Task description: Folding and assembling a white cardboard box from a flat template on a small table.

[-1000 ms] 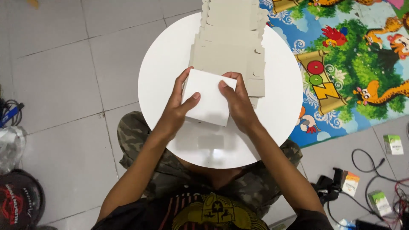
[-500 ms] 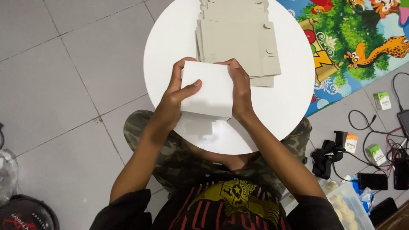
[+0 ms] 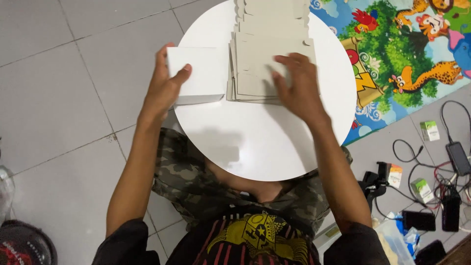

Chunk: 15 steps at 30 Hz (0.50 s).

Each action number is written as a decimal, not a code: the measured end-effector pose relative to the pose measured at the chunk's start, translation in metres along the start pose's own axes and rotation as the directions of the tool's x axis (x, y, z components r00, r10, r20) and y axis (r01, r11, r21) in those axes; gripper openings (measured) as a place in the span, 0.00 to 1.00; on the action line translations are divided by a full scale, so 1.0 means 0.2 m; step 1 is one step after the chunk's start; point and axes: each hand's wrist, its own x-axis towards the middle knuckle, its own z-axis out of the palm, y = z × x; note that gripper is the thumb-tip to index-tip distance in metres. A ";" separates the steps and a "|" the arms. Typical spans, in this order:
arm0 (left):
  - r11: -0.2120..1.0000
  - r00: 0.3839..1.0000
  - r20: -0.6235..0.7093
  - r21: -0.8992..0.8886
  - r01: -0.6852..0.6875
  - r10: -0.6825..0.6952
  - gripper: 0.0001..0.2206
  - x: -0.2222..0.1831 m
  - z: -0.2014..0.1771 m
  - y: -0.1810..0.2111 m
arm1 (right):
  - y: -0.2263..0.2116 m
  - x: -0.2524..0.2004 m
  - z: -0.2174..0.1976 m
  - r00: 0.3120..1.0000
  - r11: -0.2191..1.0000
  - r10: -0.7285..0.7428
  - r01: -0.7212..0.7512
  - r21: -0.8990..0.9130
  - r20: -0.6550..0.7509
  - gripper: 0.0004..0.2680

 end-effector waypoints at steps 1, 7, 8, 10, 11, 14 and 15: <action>1.000 1.000 -0.012 0.001 0.000 0.000 0.28 -0.01 0.01 0.00 | 0.06 -0.02 -0.02 1.000 1.000 -0.010 0.010 0.007 0.003 0.13; 0.865 0.977 -0.210 0.494 0.081 0.028 0.38 -0.01 0.05 -0.03 | 0.19 -0.11 -0.20 0.757 0.762 0.646 -0.632 -0.138 0.099 0.31; 0.854 0.954 -0.242 0.520 -0.026 0.177 0.34 -0.04 0.07 -0.03 | 0.22 -0.13 -0.18 0.780 0.782 0.622 -0.617 -0.086 0.065 0.27; 0.824 0.906 -0.277 0.553 -0.122 0.319 0.30 -0.10 0.15 -0.03 | 0.26 -0.17 -0.15 0.804 0.805 0.594 -0.593 -0.029 0.037 0.23; 0.725 0.851 -0.229 0.650 -0.228 0.473 0.29 -0.13 0.20 -0.03 | 0.26 -0.20 -0.15 0.833 0.832 0.553 -0.554 -0.035 -0.026 0.20; 0.556 0.805 -0.121 0.781 -0.284 0.581 0.30 -0.22 0.35 0.01 | 0.23 -0.20 -0.13 0.847 0.850 0.523 -0.526 -0.011 -0.095 0.15; 0.517 0.838 -0.085 0.819 -0.250 0.539 0.33 -0.26 0.41 0.02 | 0.22 -0.20 -0.13 0.834 0.838 0.545 -0.546 0.009 -0.093 0.14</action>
